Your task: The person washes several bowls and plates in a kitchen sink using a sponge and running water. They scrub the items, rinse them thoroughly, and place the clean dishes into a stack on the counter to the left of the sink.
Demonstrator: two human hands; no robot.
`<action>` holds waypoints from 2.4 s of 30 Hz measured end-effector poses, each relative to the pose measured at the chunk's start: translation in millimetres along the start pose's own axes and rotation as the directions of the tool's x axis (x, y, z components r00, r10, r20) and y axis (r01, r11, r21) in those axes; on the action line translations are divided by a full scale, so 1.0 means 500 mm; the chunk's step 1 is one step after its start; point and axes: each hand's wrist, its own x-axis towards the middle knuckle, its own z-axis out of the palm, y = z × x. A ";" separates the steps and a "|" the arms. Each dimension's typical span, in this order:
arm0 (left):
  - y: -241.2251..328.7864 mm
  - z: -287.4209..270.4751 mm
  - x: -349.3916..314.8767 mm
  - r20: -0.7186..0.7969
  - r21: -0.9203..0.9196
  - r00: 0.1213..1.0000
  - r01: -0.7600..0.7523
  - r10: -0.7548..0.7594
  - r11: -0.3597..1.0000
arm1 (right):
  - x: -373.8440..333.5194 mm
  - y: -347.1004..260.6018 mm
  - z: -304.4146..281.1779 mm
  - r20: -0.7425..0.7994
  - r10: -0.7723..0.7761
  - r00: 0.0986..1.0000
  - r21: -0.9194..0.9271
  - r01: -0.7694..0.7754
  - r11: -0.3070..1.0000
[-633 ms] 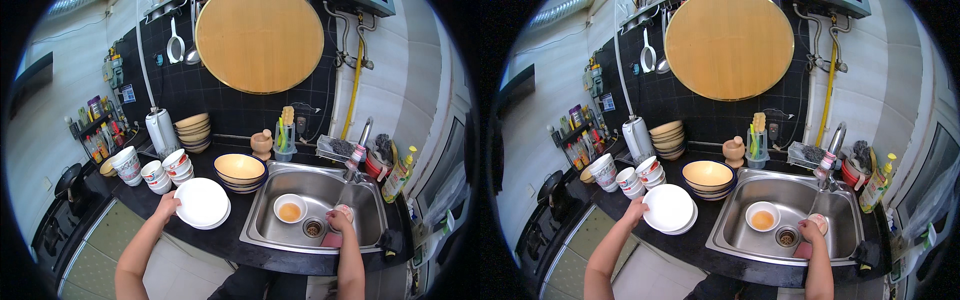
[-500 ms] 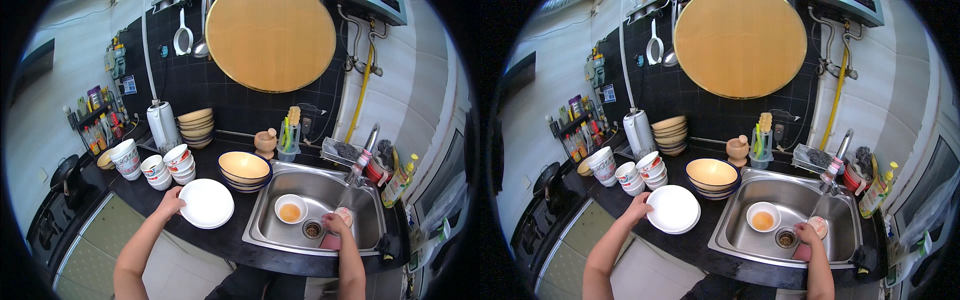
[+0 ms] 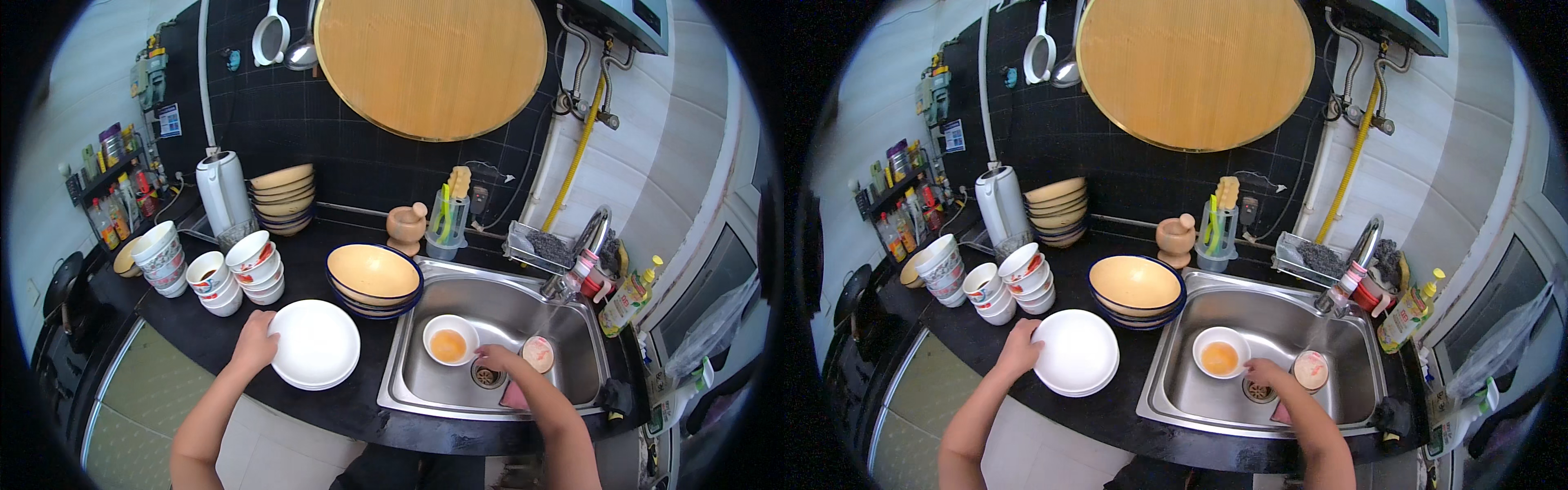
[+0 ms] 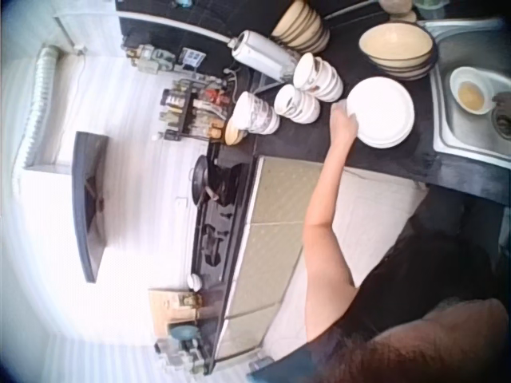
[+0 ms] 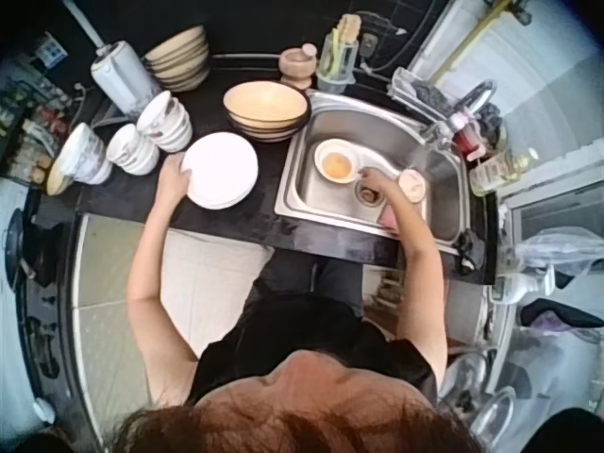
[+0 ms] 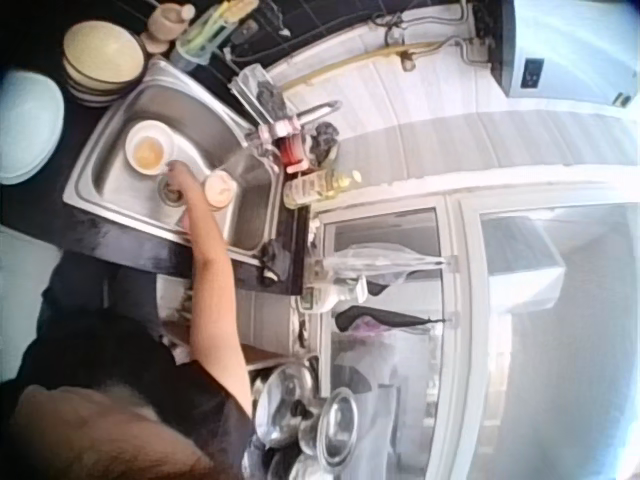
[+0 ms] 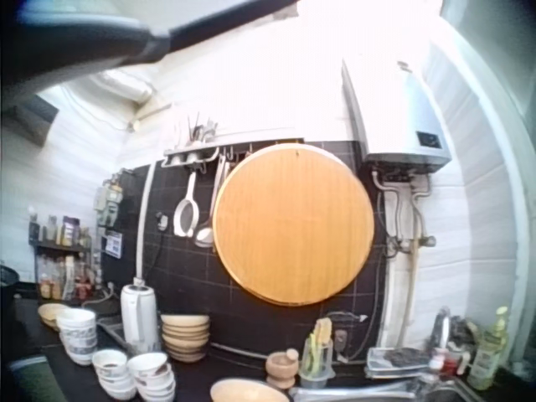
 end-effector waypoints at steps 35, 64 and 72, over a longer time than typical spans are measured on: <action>0.391 0.107 -0.010 0.030 -0.517 0.842 -0.448 0.538 0.730 | -0.180 0.028 -0.119 -0.481 0.340 0.808 0.870 0.392 0.300; 0.541 0.723 0.058 0.597 -0.661 0.747 0.665 0.293 -0.348 | -0.140 0.126 -0.098 -0.149 0.657 0.739 0.934 0.323 -0.153; 0.575 0.696 0.033 0.510 -0.856 0.770 0.498 0.383 0.138 | -0.139 0.111 -0.111 -0.300 0.736 0.607 0.902 0.433 0.011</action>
